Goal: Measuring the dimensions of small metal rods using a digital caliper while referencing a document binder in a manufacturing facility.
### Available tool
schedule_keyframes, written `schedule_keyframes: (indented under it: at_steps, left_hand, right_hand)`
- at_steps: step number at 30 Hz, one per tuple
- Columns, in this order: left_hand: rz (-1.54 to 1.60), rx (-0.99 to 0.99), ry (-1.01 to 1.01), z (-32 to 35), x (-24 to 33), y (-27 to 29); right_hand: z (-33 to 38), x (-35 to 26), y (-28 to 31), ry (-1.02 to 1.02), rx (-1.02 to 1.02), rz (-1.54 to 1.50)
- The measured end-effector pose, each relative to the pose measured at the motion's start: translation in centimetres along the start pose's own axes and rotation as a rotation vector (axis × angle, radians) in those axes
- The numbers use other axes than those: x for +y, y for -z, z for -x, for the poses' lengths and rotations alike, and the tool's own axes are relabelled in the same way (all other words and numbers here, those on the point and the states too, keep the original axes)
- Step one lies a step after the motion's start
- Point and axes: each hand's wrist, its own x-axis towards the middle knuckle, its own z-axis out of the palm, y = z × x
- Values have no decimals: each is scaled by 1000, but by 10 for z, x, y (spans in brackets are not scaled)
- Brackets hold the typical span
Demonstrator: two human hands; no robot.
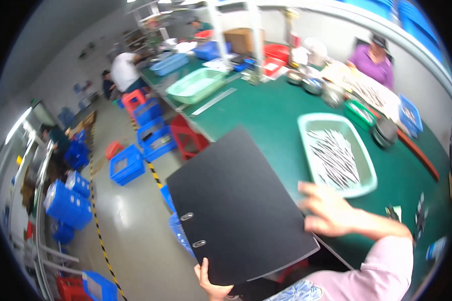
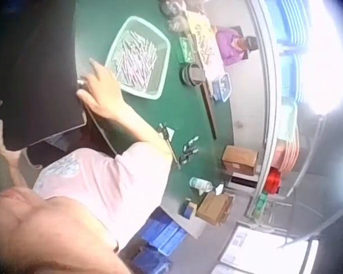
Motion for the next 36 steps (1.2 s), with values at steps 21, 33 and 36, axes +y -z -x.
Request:
schedule_keyframes:
  at_steps: [21,33,36]
  left_hand:
    - [114,-342,76,38,95,-43]
    - [816,-105,343,10,89,-45]
    - [859,-76,324,-2,76,-44]
  right_hand:
    - [269,162,108,-189,185,445]
    - [285,76,112,-419,303,525]
    - [253,12,68,-307,78,163]
